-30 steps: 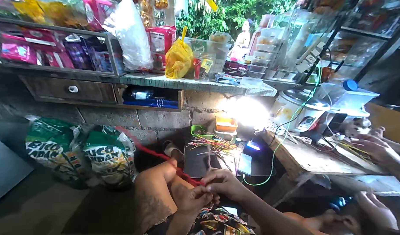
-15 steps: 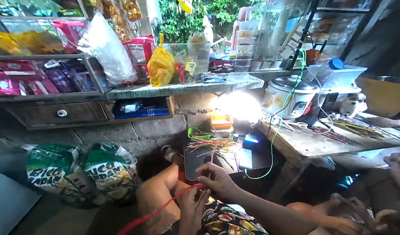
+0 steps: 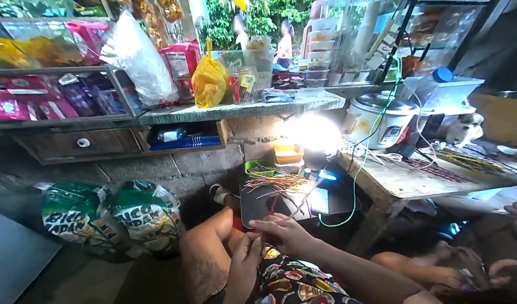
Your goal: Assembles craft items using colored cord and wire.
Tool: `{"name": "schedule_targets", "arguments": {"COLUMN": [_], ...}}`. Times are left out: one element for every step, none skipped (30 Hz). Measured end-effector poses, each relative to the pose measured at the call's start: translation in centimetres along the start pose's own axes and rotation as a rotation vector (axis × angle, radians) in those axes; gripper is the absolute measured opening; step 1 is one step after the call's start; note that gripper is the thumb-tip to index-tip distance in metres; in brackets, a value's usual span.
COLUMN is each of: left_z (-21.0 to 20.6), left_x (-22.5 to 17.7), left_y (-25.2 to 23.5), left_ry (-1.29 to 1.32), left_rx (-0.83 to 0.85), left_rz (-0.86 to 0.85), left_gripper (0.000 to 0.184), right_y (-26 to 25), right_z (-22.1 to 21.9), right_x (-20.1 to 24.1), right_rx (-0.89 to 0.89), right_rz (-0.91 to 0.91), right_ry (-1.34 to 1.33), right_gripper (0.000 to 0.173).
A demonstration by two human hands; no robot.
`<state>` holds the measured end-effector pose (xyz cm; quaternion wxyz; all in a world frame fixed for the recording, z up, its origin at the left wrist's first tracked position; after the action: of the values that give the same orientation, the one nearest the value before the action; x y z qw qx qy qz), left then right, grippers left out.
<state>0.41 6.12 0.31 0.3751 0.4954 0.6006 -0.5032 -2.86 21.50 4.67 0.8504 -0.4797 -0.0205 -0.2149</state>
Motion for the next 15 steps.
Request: {"name": "schedule_targets", "arguments": {"left_z": [-0.2,-0.4,-0.6,-0.8,-0.9,-0.9,-0.9,-0.8,-0.7,-0.5,-0.3,-0.1,0.2,0.5,0.7], "left_x": [-0.1,-0.2,-0.3,-0.2,0.0,0.2,0.4,0.5,0.5,0.3,0.0,-0.3,-0.7,-1.0,-1.2], "left_y": [0.2,0.4,0.5,0.4,0.3,0.2,0.2,0.2,0.1,0.0,-0.1,-0.3,-0.4,-0.4,-0.4], "left_ry": [-0.094,-0.197,-0.294,-0.365,-0.397,-0.399,-0.374,-0.323,-0.249,-0.159,-0.054,0.067,0.177,0.281,0.375], "left_rx": [-0.008,-0.024,-0.046,-0.069,-0.092,-0.11,-0.13,-0.158,-0.192,-0.227,-0.247,-0.252,-0.237,-0.21,-0.161], "left_rz": [-0.042,-0.09,-0.137,-0.168,-0.18,-0.173,-0.16,-0.151,-0.153,-0.155,-0.138,-0.111,-0.074,-0.023,0.039], "left_gripper": [0.014,0.015,0.016,0.018,0.018,0.019,0.02,0.021,0.021,0.02,0.02,0.022,0.026,0.029,0.03], "right_y": [0.0,0.0,-0.1,-0.3,-0.5,-0.5,-0.4,-0.2,0.0,0.0,0.0,0.0,0.0,0.0,0.0], "right_z": [-0.1,-0.2,-0.2,-0.2,-0.3,-0.4,-0.4,-0.5,-0.5,-0.5,-0.6,-0.6,-0.6,-0.6,-0.5], "right_x": [0.1,0.2,0.2,0.3,0.2,0.2,0.2,0.3,0.4,0.6,0.7,0.8,0.8,0.7,0.5], "right_rx": [-0.008,0.002,0.025,0.048,0.057,0.043,0.013,-0.017,-0.044,-0.062,-0.076,-0.075,-0.044,0.007,0.061], "right_rz": [-0.012,-0.032,-0.056,-0.075,-0.088,-0.089,-0.081,-0.069,-0.053,-0.044,-0.054,-0.102,-0.193,-0.319,-0.459], "right_ry": [0.083,0.143,0.188,0.216,0.232,0.232,0.209,0.172,0.138,0.109,0.079,0.042,-0.02,-0.112,-0.228], "right_gripper": [0.049,0.049,0.048,0.046,0.044,0.041,0.039,0.037,0.033,0.028,0.023,0.023,0.028,0.032,0.037]}}
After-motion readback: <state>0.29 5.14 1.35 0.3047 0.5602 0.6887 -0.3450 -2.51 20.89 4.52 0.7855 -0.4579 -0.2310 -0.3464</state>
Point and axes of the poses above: each hand's wrist, its own y-axis away from the middle knuckle, its own z-axis out of the back of the hand, x = y × z, the point moved 2 cm from there along -y, towards the middle knuckle, and after that the axes turned 7 degrees about -x, right-handed, at the moved point
